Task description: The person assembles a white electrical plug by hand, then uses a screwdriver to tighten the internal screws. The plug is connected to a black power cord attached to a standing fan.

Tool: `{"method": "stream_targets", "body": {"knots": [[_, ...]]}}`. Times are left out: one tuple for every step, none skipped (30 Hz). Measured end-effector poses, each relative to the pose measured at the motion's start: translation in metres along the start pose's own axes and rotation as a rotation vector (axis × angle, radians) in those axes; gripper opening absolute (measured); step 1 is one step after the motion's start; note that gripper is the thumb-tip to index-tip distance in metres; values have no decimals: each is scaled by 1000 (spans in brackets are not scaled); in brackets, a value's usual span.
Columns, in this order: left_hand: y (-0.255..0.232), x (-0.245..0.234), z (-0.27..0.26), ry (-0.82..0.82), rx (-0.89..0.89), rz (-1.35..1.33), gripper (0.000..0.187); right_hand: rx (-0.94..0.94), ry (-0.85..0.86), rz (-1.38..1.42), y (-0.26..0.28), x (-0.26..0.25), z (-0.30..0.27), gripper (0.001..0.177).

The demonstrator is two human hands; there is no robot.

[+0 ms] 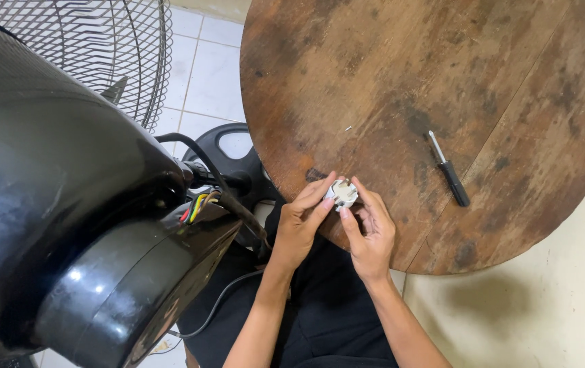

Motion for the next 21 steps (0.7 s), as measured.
{"method": "stream_targets", "body": {"knots": [[-2,1,0,2,13,56,42,0,1,-4,0,0,0,47],[-4,4,-1,5,26,111,42,1,2,-10,1,0,0,48],[-7,6,-1,8,39,165,43,1,2,-15,1,-1,0,48],[-11,9,-2,25,75,198,43,-6,-3,-20,2,-1,0,48],[-15,13,-3,41,112,230,43,-14,-7,-25,2,-3,0,47],[-20,15,-3,57,149,264,43,-22,-10,-28,3,-3,0,47],[-22,16,-3,57,154,270,43,-26,-8,-30,3,-3,0,47],[-24,17,-4,57,157,277,43,-30,-5,-32,2,-3,0,47],[-25,17,-4,57,160,283,43,-33,-3,-33,2,-3,-1,47],[-25,16,-3,52,143,283,43,-38,8,-32,2,-3,-1,47],[-25,14,-2,47,125,282,43,-42,19,-30,2,-2,-1,48],[-24,13,-2,43,108,280,43,-47,28,-29,2,-2,-1,48],[-24,12,-2,42,111,288,45,-45,37,-26,1,-2,-1,48],[-24,11,-2,42,114,295,46,-43,46,-23,1,-2,-1,49],[-24,11,-2,42,117,303,47,-41,54,-20,0,-2,-1,49],[-24,10,-2,16,108,312,46,-45,53,-26,0,-2,-1,49],[-22,9,-3,-11,98,322,45,-49,52,-33,-1,-1,-2,48],[-21,9,-4,-38,89,331,43,-53,52,-40,-2,-1,-2,48],[-22,10,-5,-41,106,318,43,-62,43,-22,-2,-2,-2,47],[-23,12,-5,-43,125,304,43,-72,32,-4,-2,-2,-2,45],[-23,14,-6,-44,144,290,43,-82,20,14,-1,-3,-2,44]]}}
Point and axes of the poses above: each hand's wrist, its own z-axis towards the middle knuckle, its own x-axis out of the palm, y = z × x, the point moved 7 cm from there along z, towards the middle knuckle, and after that the axes turned 11 degrees about x, right-handed, at the moved point
